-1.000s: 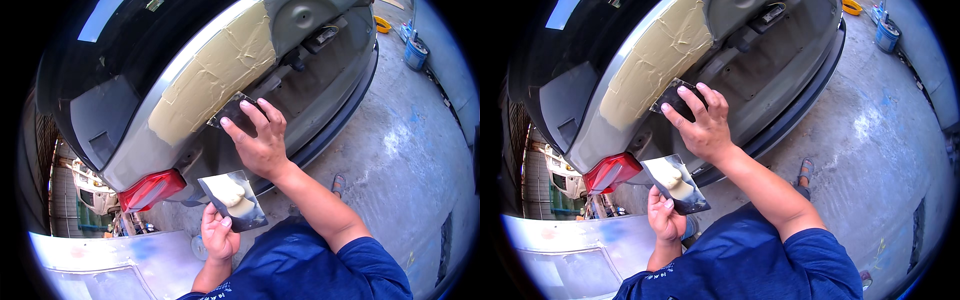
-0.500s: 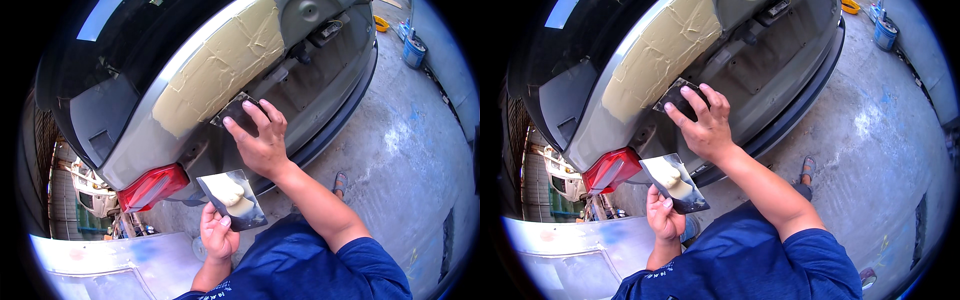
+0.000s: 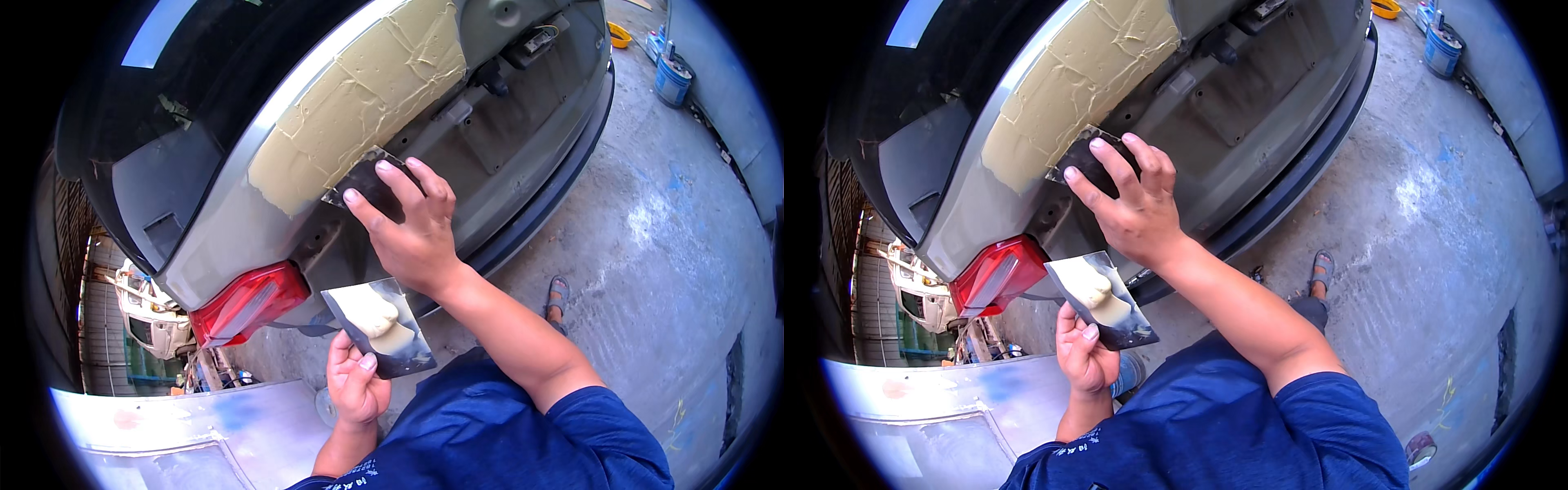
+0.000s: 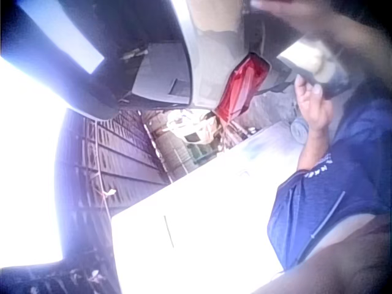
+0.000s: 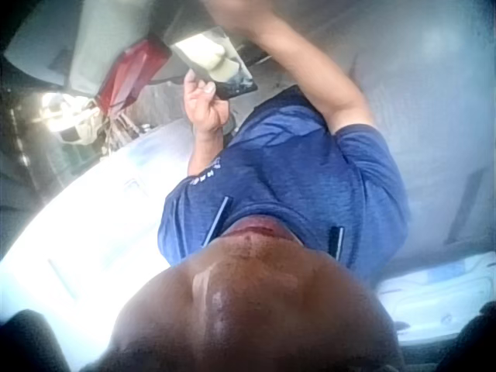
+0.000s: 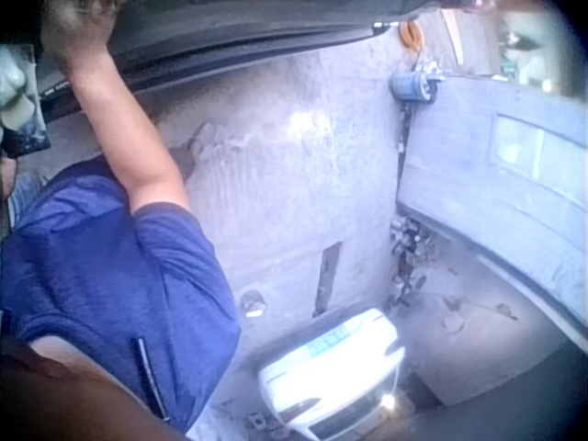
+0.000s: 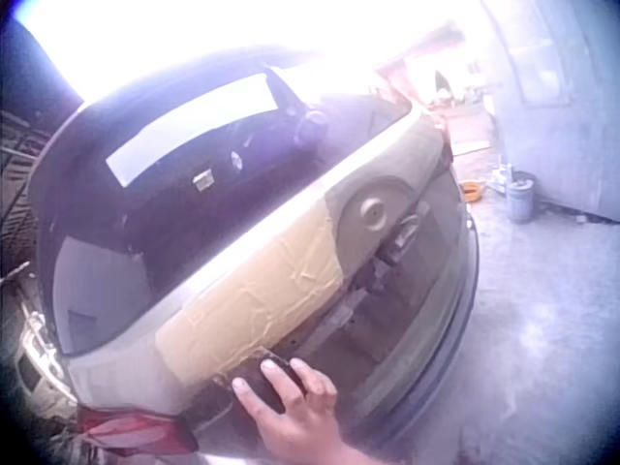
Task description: The person mixes a beige paste and a yellow hardener on a metal palette using a putty knife. They then apply the mixed filler to a damaged area on the rear bumper of a silver SUV, smoothing the surface with the tool.
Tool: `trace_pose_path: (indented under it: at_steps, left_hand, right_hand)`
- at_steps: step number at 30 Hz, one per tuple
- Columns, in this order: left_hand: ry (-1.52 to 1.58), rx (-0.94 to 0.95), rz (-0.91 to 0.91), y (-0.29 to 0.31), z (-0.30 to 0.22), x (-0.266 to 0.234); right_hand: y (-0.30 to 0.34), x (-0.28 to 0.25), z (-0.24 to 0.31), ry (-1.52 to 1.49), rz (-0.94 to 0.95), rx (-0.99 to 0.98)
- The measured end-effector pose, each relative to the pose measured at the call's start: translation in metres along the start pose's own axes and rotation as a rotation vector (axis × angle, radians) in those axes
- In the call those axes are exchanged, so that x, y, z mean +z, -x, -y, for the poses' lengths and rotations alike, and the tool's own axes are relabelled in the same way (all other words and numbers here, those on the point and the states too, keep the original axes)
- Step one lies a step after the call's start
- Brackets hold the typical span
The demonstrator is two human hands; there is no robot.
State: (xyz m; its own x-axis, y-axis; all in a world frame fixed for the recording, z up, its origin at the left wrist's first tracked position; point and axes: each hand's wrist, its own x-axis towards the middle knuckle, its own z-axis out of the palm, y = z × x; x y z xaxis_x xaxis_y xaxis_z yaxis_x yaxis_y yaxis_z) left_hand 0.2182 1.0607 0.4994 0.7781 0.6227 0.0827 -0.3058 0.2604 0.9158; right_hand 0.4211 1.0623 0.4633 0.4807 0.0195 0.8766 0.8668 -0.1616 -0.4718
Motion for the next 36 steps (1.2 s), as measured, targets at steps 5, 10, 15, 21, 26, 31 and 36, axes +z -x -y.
trace_pose_path:
  at_steps: [5, 10, 15, 21, 26, 31, 36]
  left_hand:
    - [0.005, 0.009, 0.011, 0.0, 0.003, -0.001]
    - [-0.008, 0.0, -0.008, 0.002, 0.002, 0.001]
    - [-0.031, -0.009, -0.012, -0.001, 0.002, 0.006]
    - [-0.015, -0.005, -0.039, 0.001, 0.004, 0.005]
    - [-0.058, -0.006, -0.029, -0.001, 0.004, 0.007]
    - [-0.057, -0.019, -0.037, -0.004, 0.004, 0.012]
    - [-0.051, -0.021, -0.031, -0.006, 0.006, 0.014]
  right_hand:
    - [0.01, 0.006, -0.012, -0.002, 0.017, -0.005]
    - [0.007, -0.001, -0.009, -0.042, 0.0, 0.023]
    - [0.006, 0.002, -0.02, -0.021, 0.025, -0.004]
    - [0.0, -0.005, -0.027, -0.018, -0.024, 0.031]
    - [0.001, -0.003, -0.042, -0.021, 0.01, -0.001]
    - [-0.007, -0.009, -0.047, -0.028, -0.038, 0.023]
    - [-0.006, -0.002, -0.063, -0.037, -0.024, -0.022]
